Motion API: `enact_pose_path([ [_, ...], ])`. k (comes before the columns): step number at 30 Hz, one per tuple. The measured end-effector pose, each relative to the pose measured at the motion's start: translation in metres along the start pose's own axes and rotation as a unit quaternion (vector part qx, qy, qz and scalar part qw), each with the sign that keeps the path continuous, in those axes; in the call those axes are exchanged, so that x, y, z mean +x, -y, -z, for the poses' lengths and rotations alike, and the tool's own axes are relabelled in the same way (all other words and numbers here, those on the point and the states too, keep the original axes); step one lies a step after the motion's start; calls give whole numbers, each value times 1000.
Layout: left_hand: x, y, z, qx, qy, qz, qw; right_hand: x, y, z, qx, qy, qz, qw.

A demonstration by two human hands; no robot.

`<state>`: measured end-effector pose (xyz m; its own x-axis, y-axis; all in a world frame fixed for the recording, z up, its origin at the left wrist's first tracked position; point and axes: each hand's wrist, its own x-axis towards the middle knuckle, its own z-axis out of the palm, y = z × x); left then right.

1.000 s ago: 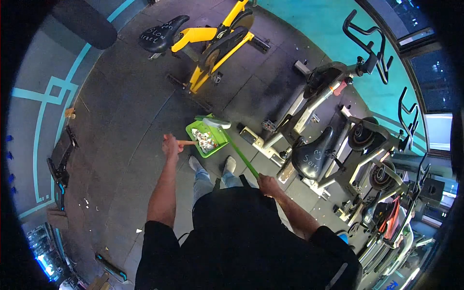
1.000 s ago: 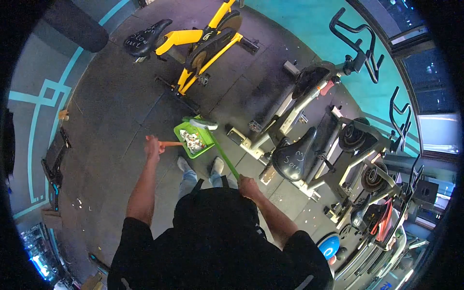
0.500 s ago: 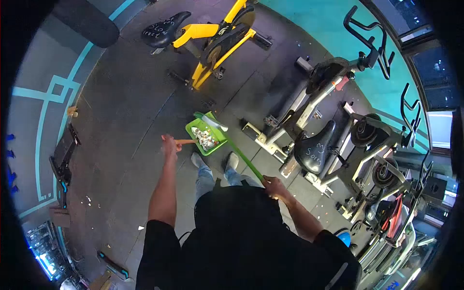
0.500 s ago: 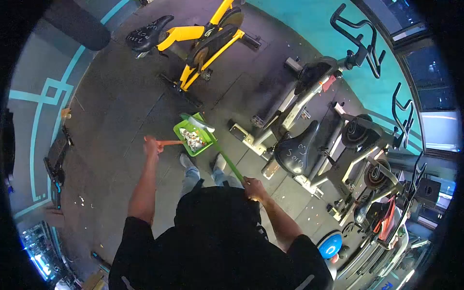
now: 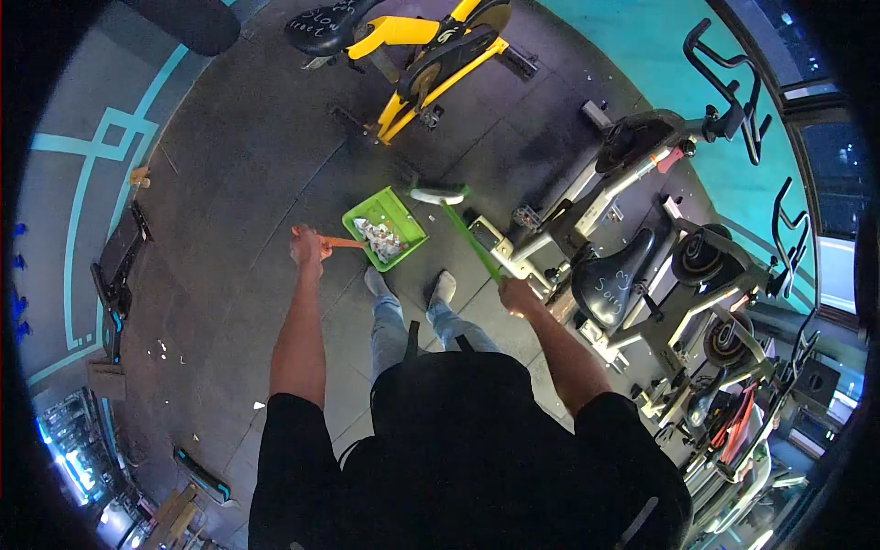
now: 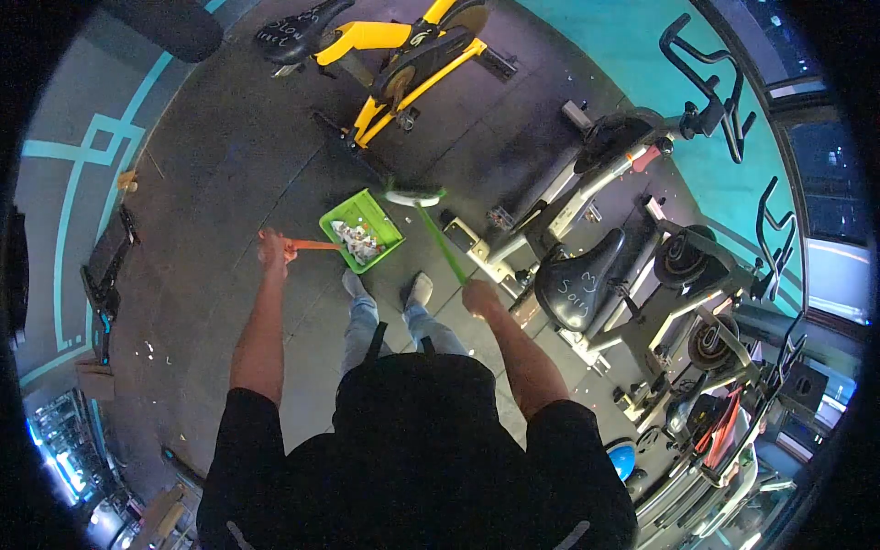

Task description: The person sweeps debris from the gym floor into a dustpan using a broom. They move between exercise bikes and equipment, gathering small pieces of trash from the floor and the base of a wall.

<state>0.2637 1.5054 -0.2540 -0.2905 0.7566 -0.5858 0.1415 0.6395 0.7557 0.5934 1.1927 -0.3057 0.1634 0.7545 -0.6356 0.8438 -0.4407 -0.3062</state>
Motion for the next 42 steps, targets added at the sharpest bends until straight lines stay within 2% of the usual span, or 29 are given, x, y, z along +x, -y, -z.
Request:
enact_pose_path([
  [4, -2, 0, -1, -30, 2, 23, 999, -52, 16, -7, 53, -10, -7, 999],
  [6, -15, -11, 0, -16, -3, 31, 999, -81, 16, -10, 151, -91, 8, 984],
  [10, -1, 7, 20, 1, -6, 33, 999, -118, 24, -7, 209, -38, -7, 977],
  [12, -20, -6, 27, -11, 19, 37, 999, -125, 31, -4, 225, -109, -30, 968],
  [16, -13, 7, 32, -3, 64, 26, 998, -95, 31, -15, 253, -43, -76, 964],
  [18, -7, 19, 24, -7, 19, 29, 999, -83, 32, -22, 410, 53, -136, 900],
  [19, -3, 21, 22, -5, 25, 26, 999, -87, 33, -23, 468, 72, -155, 867],
  [20, 0, 24, 21, -3, 19, 29, 999, -95, 33, -24, 468, 68, -157, 867],
  [22, 5, 28, 24, -8, 10, 35, 999, -116, 36, -21, 544, 57, -67, 835],
  [23, 6, 30, 27, -2, 13, 20, 1000, -129, 49, -5, 546, 54, -130, 826],
  [24, 8, 30, 30, 4, 15, 6, 1000, -140, 60, 10, 540, 54, -127, 830],
  [26, 1, 21, 33, 15, -4, 10, 1000, -158, 71, 28, 586, 58, -193, 784],
  [27, -4, 19, 35, 32, -22, 14, 999, -158, 58, 16, 640, 53, -167, 748],
  [28, -2, 23, 36, 23, -29, 20, 999, -154, 56, 21, 631, 58, -166, 756],
  [30, 4, 31, 40, 39, -18, -11, 999, -139, 52, 34, 666, 48, -153, 729],
  [31, 0, 30, 41, 32, -24, -6, 999, -123, 41, 27, 697, 21, -85, 711],
  [32, -7, 24, 41, 26, -6, 3, 1000, -108, 38, 33, 708, 2, -58, 704],
  [34, -15, 16, 41, 20, 7, 14, 1000, -41, -13, -15, 730, 51, 81, 677],
  [36, -16, 17, 40, 35, 5, -5, 999, -8, 11, 0, 779, 19, -218, 588],
  [37, -14, 19, 40, 38, 0, -4, 999, 4, 17, -4, 779, 24, -219, 587],
  [39, -10, 22, 40, 23, 2, 13, 1000, 23, 23, -21, 831, 84, -282, 472],
  [40, -11, 19, 39, 26, 1, 11, 1000, 28, 18, -36, 833, 86, -281, 469],
  [42, -18, 13, 35, 43, -7, 18, 999, 18, 3, -72, 818, 163, -260, 486],
])
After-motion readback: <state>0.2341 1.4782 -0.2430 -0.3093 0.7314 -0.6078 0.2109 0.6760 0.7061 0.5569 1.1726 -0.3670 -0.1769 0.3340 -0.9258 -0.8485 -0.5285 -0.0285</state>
